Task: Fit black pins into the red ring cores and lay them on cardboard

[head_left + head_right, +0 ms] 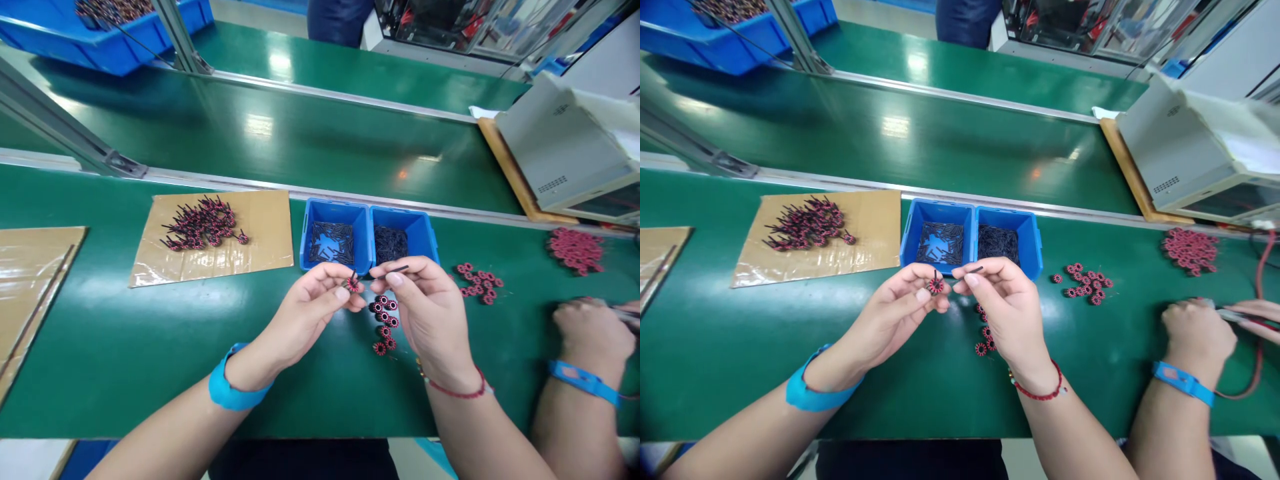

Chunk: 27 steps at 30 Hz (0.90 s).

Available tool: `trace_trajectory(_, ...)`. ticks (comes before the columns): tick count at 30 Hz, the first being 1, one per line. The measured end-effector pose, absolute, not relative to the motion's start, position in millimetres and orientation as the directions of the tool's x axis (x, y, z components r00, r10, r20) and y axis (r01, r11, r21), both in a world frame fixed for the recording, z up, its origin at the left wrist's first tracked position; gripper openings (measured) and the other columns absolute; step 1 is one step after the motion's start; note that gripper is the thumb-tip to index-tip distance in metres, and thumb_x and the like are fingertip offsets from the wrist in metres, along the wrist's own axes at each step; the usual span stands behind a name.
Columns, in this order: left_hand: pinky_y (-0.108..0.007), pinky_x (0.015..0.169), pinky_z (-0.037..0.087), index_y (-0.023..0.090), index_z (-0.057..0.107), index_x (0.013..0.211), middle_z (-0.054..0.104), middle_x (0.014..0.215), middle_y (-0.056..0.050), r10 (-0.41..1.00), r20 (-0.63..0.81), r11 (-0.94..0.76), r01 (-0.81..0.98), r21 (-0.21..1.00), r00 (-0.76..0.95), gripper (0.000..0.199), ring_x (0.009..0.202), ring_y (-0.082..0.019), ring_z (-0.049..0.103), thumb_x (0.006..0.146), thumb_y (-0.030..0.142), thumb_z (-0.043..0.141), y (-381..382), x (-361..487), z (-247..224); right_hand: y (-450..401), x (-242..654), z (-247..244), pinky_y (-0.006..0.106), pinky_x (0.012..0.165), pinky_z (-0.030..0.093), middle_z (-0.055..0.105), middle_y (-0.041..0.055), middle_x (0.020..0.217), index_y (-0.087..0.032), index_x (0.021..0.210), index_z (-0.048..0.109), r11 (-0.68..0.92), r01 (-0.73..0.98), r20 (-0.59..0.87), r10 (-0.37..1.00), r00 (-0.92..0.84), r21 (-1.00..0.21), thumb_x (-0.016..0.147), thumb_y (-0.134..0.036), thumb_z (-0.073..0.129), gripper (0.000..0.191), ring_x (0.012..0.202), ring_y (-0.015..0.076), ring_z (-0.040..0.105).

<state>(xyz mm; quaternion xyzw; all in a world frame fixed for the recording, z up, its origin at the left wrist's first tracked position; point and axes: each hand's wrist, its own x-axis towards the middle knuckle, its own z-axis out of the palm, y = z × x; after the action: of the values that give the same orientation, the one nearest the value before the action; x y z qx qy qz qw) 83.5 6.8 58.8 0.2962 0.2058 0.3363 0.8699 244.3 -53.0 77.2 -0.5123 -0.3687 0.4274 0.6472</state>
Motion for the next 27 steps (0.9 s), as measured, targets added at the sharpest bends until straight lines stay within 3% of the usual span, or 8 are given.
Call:
trace_trajectory(7, -0.025, 0.079, 0.053, 0.018, 0.068, 0.1, 0.072, 0.089, -0.001, 0.704, -0.171, 0.601, -0.451, 0.66, 0.689, 0.018, 0.079, -0.012, 0.071, 0.084, 0.021, 0.076, 6.2, 83.5, 58.4, -53.6, 241.6, 76.1, 0.023, 0.074, 0.059, 0.078, -0.0037, 0.094, -0.028, 0.094, 0.074, 0.097, -0.161, 0.038, 0.941, 0.335, -0.982, 0.091, -0.019, 0.07, 0.01, 0.077, 0.0091, 0.073)
trace_trajectory(16, -0.03, 0.081, 0.052, 0.015, 0.067, 0.097, 0.073, 0.093, -0.005, 0.691, -0.217, 0.615, -0.403, 0.678, 0.69, 0.019, 0.082, -0.015, 0.07, 0.082, 0.021, 0.076, 5.5, 83.9, 60.1, -49.9, 247.4, 70.4, 0.03, 0.086, 0.053, 0.072, -0.0006, 0.095, -0.028, 0.087, 0.076, 0.264, 0.07, 0.268, 0.863, 0.429, -0.962, 0.092, -0.017, 0.065, 0.016, 0.094, 0.0142, 0.065)
trace_trajectory(20, -0.028, 0.082, 0.052, 0.016, 0.065, 0.094, 0.072, 0.092, -0.003, 0.733, -0.227, 0.594, -0.439, 0.675, 0.642, 0.02, 0.081, -0.013, 0.07, 0.079, 0.018, 0.078, 7.5, 83.9, 59.7, -50.5, 251.1, 70.8, 0.03, 0.078, 0.051, 0.068, -0.0007, 0.09, -0.027, 0.084, 0.073, 0.221, 0.047, 0.219, 0.872, 0.438, -0.974, 0.09, -0.016, 0.068, 0.013, 0.083, 0.0132, 0.064)
trace_trajectory(27, -0.026, 0.08, 0.052, 0.018, 0.062, 0.091, 0.068, 0.089, 0.001, 0.809, -0.17, 0.489, -0.483, 0.726, 0.563, 0.026, 0.079, -0.01, 0.068, 0.075, 0.017, 0.082, 7.8, 84.7, 55.8, -52.0, 243.9, 70.1, 0.026, 0.063, 0.05, 0.069, -0.0004, 0.084, -0.025, 0.087, 0.076, 0.048, -0.006, 0.044, 0.958, 0.284, -0.999, 0.09, -0.023, 0.069, 0.008, 0.066, 0.0108, 0.064)
